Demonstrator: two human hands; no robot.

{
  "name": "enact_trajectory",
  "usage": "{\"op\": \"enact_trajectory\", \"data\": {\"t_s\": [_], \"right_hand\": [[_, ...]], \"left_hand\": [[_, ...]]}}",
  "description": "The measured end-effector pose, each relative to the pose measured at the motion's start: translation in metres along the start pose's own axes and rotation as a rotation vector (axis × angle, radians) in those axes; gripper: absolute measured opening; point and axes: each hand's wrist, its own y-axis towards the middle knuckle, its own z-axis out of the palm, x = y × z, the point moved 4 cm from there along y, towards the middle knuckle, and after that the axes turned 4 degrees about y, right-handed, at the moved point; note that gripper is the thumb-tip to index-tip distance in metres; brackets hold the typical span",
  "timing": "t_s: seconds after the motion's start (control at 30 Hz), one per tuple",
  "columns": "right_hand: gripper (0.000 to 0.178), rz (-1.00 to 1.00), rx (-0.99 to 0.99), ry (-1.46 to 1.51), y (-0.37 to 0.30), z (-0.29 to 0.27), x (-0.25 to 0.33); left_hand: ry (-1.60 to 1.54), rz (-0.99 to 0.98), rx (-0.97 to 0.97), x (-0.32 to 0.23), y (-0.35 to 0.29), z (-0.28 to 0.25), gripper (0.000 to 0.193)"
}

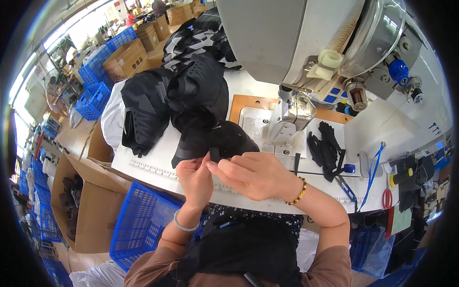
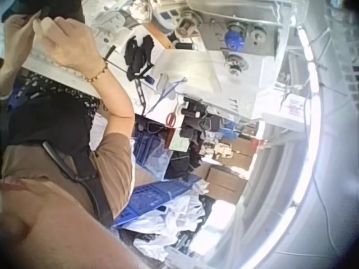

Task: The person aligns and sews shoe upper pieces using a sewing machine, then attaches a small fabric strip to a shoe part by hand and stitches the pieces together under the machine needle.

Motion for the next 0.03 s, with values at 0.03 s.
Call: {"op": "enact_trajectory", "data": {"t_s": [0.03], "right_hand": [[0.047,0.000,-0.002,0.000,-0.0001,-0.0001,0.0000]], "left_hand": [[0.025,0.008,-0.006,0.0001,-0.0003,0.0004,0.010]]}}
